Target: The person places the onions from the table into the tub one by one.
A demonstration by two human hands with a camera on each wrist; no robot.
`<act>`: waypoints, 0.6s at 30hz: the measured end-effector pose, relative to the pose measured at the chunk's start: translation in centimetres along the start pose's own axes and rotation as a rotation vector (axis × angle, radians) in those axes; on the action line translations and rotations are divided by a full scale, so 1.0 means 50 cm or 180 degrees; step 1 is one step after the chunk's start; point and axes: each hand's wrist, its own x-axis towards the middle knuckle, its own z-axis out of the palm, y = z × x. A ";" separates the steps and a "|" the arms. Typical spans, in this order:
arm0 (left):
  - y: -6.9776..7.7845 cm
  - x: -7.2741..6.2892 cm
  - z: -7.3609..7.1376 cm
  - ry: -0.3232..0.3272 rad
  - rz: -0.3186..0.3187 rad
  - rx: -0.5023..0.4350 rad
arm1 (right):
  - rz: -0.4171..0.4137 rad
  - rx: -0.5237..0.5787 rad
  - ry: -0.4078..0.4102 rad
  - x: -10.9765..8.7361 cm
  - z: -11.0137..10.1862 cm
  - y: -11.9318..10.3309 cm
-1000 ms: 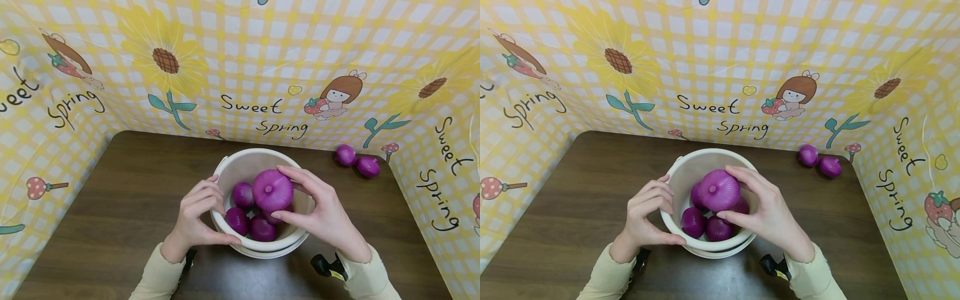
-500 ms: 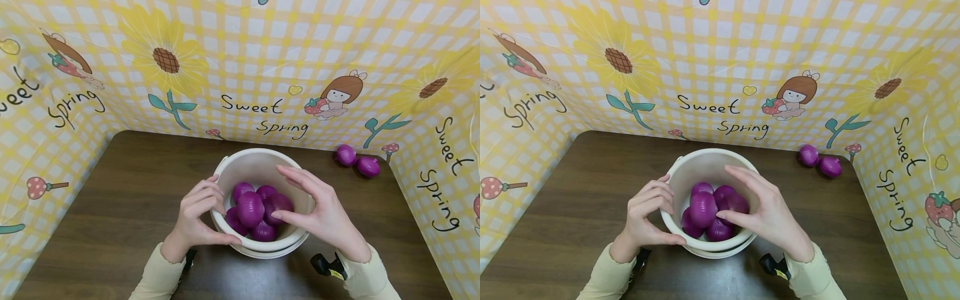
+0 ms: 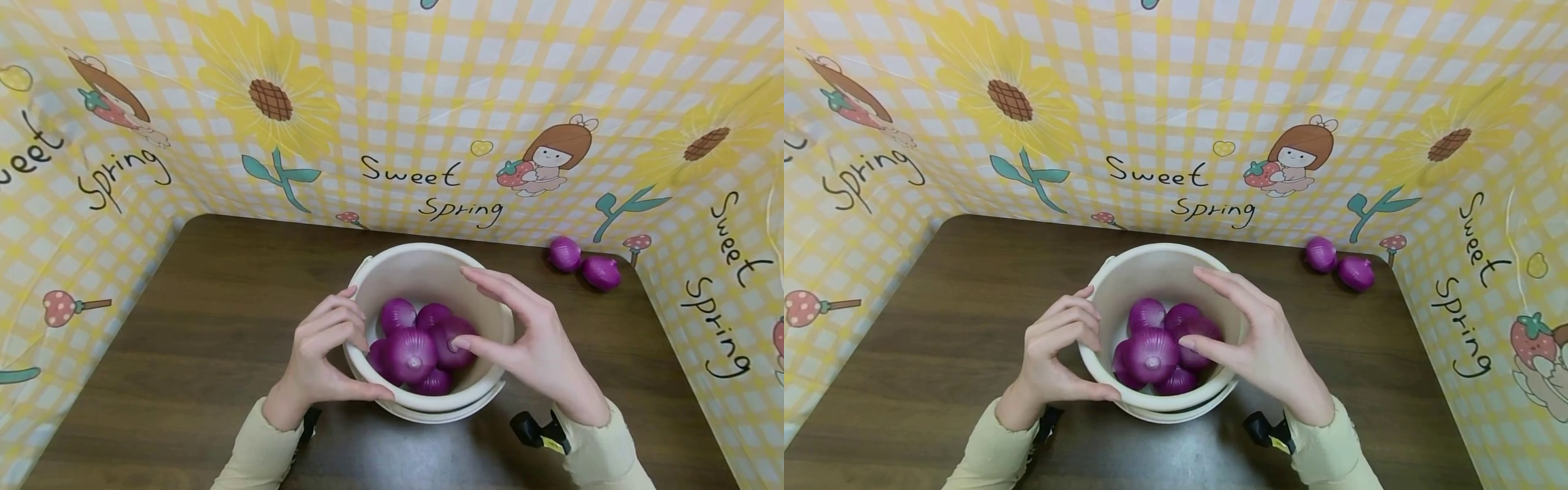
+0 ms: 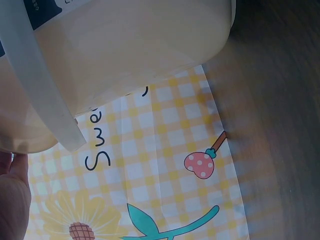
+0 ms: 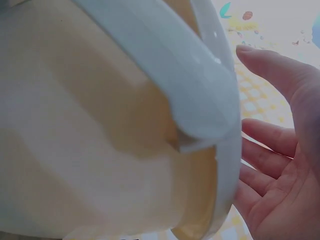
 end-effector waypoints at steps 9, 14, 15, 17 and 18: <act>0.000 0.001 0.000 0.0005 0.0004 0.0008 | 0.0068 0.0074 0.0135 0.009 -0.011 -0.015; 0.000 0.002 0.000 0.0006 0.0012 0.0002 | 0.0220 0.0114 0.0203 0.005 -0.019 0.003; 0.001 0.002 0.001 0.0006 0.0014 0.0001 | 0.0239 0.0142 0.0222 0.002 -0.021 0.012; 0.001 0.002 0.001 0.0005 0.0016 -0.0002 | 0.0303 0.0182 0.0254 -0.004 -0.025 0.030; 0.001 0.003 0.001 0.0005 0.0016 -0.0003 | 0.0334 0.0194 0.0273 -0.007 -0.027 0.040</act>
